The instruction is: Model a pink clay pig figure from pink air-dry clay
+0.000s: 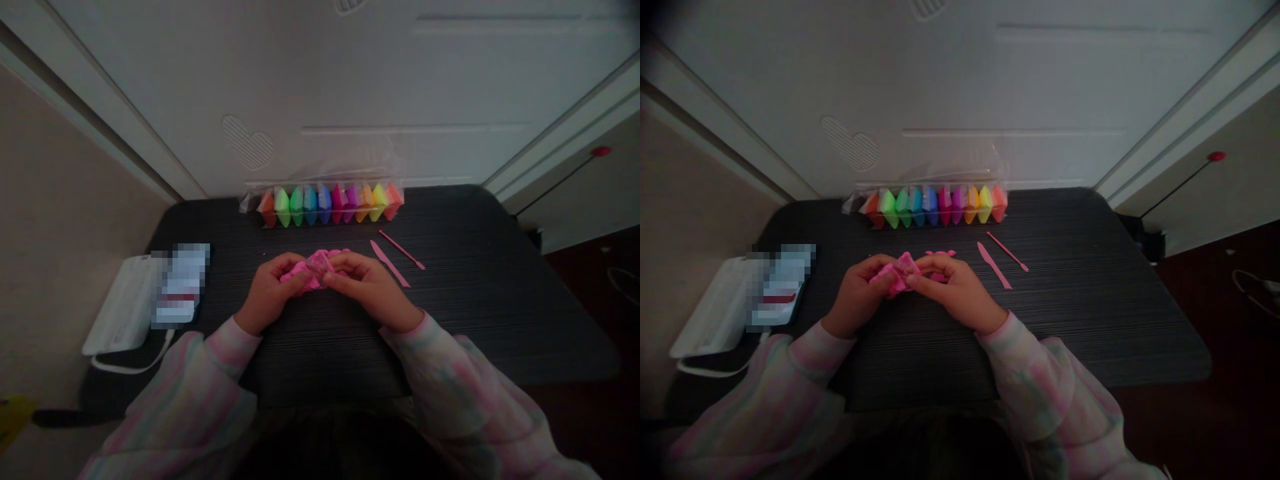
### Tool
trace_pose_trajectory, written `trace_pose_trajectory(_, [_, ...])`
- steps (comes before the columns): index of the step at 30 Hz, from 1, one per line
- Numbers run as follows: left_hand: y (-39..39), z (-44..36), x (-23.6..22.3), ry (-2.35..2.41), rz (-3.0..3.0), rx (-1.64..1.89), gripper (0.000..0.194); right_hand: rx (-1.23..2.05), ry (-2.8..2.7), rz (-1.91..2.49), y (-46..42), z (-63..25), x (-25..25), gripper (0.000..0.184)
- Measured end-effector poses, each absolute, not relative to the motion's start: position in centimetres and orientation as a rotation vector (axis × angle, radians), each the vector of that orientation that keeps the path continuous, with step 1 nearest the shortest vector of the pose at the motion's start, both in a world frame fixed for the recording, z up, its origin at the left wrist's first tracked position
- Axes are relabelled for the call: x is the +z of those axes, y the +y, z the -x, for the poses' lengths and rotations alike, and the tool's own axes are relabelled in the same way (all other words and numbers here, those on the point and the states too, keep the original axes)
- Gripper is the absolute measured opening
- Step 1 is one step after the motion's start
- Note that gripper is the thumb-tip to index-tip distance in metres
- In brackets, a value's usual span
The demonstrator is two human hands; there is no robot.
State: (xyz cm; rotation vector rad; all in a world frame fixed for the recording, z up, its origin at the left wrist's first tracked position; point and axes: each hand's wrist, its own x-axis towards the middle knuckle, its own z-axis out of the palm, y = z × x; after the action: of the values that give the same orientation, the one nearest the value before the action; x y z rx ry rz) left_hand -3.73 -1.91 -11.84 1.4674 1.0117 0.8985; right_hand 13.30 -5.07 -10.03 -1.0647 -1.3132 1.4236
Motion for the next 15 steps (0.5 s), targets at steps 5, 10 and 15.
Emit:
trace_pose_trajectory(5, [-1.79,3.73,-12.34,0.965,-1.328,0.840,0.023,1.148,-1.662,1.106,-5.46,-13.30,-9.82,0.008])
trace_pose_trajectory(10, [-1.50,3.99,-12.13,0.974,-1.339,0.810,0.021,1.035,-1.745,1.193,-5.80,-12.98,-9.84,0.008])
trace_pose_trajectory(15, [-1.24,4.04,-11.46,0.987,-1.437,0.759,0.017,0.976,-1.695,1.220,-5.61,-12.97,-9.82,0.010])
